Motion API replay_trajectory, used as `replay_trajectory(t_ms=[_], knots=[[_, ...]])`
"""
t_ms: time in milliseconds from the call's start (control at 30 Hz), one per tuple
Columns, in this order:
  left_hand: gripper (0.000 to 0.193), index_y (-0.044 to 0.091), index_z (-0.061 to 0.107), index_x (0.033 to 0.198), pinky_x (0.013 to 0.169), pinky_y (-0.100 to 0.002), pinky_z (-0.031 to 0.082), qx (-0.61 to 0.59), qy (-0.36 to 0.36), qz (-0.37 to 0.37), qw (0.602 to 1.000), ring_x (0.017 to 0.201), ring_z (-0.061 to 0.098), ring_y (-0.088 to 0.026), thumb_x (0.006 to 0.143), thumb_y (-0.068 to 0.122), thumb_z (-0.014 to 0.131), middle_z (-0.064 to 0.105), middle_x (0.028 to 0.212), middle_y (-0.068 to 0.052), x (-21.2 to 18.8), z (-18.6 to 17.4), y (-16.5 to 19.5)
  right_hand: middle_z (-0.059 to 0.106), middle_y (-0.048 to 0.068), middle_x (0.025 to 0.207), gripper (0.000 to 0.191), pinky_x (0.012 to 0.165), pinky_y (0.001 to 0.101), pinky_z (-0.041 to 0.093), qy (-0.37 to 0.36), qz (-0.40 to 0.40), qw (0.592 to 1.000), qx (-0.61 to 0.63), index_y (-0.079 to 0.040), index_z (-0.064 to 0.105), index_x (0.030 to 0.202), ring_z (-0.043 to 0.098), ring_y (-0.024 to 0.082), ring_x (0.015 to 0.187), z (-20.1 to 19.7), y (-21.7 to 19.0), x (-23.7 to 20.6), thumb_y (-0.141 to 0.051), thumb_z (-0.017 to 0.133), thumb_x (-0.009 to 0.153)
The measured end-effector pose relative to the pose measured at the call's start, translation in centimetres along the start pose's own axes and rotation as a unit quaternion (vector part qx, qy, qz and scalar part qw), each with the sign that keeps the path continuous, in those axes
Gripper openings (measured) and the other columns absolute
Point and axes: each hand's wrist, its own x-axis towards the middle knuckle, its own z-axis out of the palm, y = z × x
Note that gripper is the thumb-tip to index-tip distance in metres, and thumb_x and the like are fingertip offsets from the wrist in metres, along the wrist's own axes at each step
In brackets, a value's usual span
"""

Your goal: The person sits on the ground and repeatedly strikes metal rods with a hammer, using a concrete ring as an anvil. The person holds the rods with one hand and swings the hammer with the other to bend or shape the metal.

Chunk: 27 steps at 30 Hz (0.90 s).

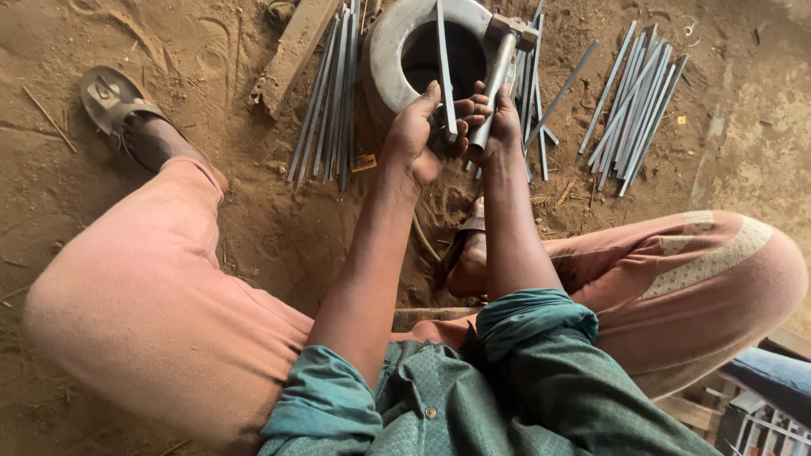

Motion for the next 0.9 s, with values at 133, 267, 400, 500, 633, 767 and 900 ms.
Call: replay_trajectory(t_ms=[133,267,400,500,633,767,900], knots=[[0.041,0.0,0.067,0.105,0.057,-0.032,0.057,0.016,-0.012,0.039,0.999,0.063,0.069,-0.013,0.11,0.035,0.044,0.074,0.084,-0.011,-0.6,0.7,0.2,0.048,-0.003,0.069,0.052,0.043,0.02,0.049,-0.003,-0.005,0.999,-0.032,-0.004,0.054,0.113,0.047,0.006,0.049,0.2,0.3,-0.2,-0.054,0.039,0.108],[0.025,0.006,0.061,0.108,0.055,-0.032,0.056,0.011,-0.023,0.052,0.998,0.066,0.071,-0.014,0.108,0.026,0.046,0.076,0.088,-0.01,-0.8,0.9,0.3,0.047,-0.003,0.067,0.051,0.044,0.0216,0.05,-0.006,0.004,0.999,-0.05,-0.008,0.054,0.111,0.048,0.006,0.049,0.2,0.5,-0.3,-0.056,0.036,0.105],[0.02,0.009,0.061,0.109,0.055,-0.033,0.055,0.002,0.0,0.055,0.998,0.064,0.068,-0.012,0.108,0.025,0.049,0.074,0.087,-0.007,-0.8,0.6,0.3,0.049,-0.001,0.072,0.051,0.044,0.0176,0.048,0.003,-0.001,1.0,0.009,-0.002,0.053,0.115,0.049,0.004,0.053,0.1,0.3,0.0,-0.052,0.04,0.11],[0.019,0.009,0.061,0.108,0.056,-0.034,0.054,-0.001,0.001,0.055,0.998,0.065,0.067,-0.013,0.108,0.025,0.051,0.074,0.088,-0.007,-0.8,0.3,0.2,0.051,0.001,0.072,0.053,0.043,0.016,0.047,0.013,-0.009,1.0,-0.012,-0.001,0.054,0.117,0.048,0.004,0.051,0.0,0.2,0.1,-0.052,0.042,0.107],[0.017,0.011,0.062,0.108,0.057,-0.034,0.053,0.002,0.015,0.047,0.999,0.064,0.067,-0.013,0.107,0.025,0.051,0.074,0.089,-0.006,-0.6,0.2,0.2,0.05,0.0,0.072,0.051,0.043,0.0155,0.047,0.012,-0.003,1.0,-0.009,-0.002,0.054,0.117,0.049,0.004,0.052,0.0,0.2,0.1,-0.051,0.043,0.107],[0.018,0.012,0.061,0.107,0.056,-0.033,0.051,0.005,0.022,0.047,0.999,0.063,0.066,-0.013,0.107,0.027,0.05,0.073,0.086,-0.006,-0.7,0.5,0.3,0.051,0.0,0.072,0.051,0.044,0.0157,0.047,0.007,0.002,1.0,0.0,-0.002,0.053,0.116,0.049,0.004,0.053,0.2,0.2,0.1,-0.051,0.043,0.107],[0.029,0.009,0.064,0.105,0.055,-0.032,0.051,0.015,0.002,0.06,0.998,0.063,0.064,-0.013,0.109,0.033,0.049,0.071,0.08,-0.006,-1.2,1.4,0.4,0.05,0.001,0.073,0.052,0.043,0.0156,0.047,0.013,-0.011,1.0,0.008,0.0,0.052,0.117,0.049,0.005,0.054,0.3,0.4,0.0,-0.051,0.04,0.111]])
